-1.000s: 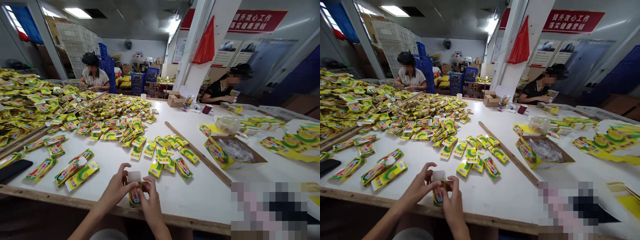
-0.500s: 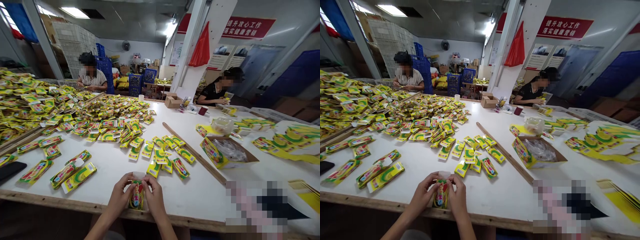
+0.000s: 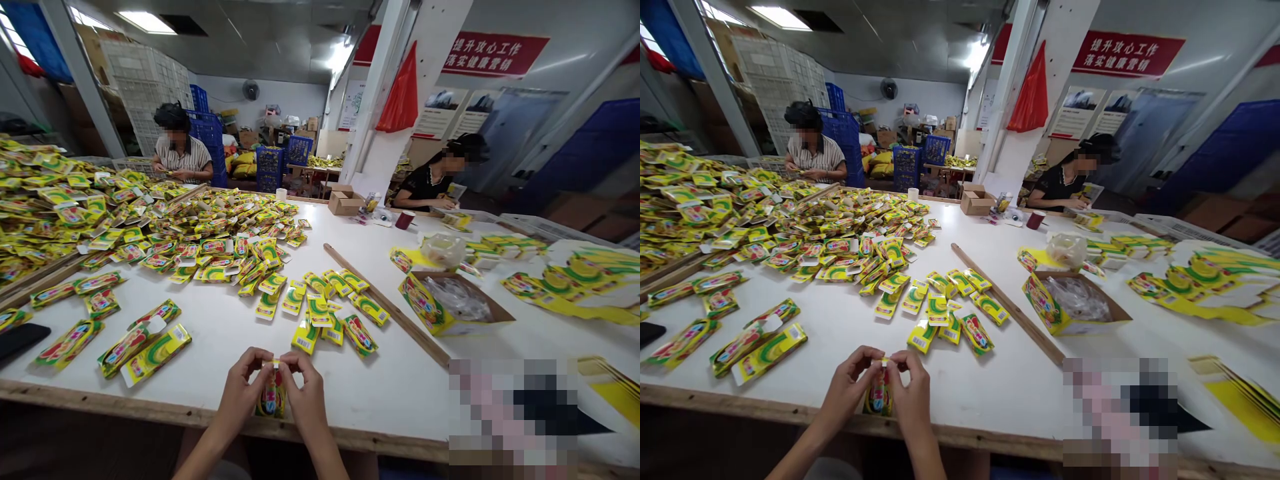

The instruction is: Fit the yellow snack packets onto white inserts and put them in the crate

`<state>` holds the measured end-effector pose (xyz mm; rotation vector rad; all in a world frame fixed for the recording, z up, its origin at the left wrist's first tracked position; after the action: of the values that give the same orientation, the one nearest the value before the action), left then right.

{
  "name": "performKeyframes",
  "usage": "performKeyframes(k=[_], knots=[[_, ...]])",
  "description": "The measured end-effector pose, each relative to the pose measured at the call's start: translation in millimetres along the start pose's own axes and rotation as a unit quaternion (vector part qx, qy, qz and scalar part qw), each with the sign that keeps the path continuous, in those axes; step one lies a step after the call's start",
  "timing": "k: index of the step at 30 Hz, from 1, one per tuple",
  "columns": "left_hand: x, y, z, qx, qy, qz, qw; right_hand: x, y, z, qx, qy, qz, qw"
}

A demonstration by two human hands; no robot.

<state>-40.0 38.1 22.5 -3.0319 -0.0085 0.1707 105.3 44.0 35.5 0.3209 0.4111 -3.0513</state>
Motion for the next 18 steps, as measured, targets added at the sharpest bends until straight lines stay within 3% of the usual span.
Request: performKeyframes(k=[8, 18], knots=[[0.3, -7.9, -0.3, -0.032, 0.047, -0.032, 0.998, 3.6, -11.2, -0.1, 0.036, -0.026, -0.015, 0.999], [-2.3, 0.1, 1.2, 0.001, -0.002, 0.010, 1.000, 10.5, 2.1, -12.6, 0.050, -0.074, 0.035, 0.995]])
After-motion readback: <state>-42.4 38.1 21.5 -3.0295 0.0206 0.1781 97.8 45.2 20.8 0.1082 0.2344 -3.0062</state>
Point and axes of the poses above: each hand's wrist, its own y-axis away from the middle knuckle, its own x-axis out of the palm, z = x × y, the point moved 5 cm from there along -y, towards the middle knuckle, and after that the axes turned 3 degrees about z, right-handed, at the moved point
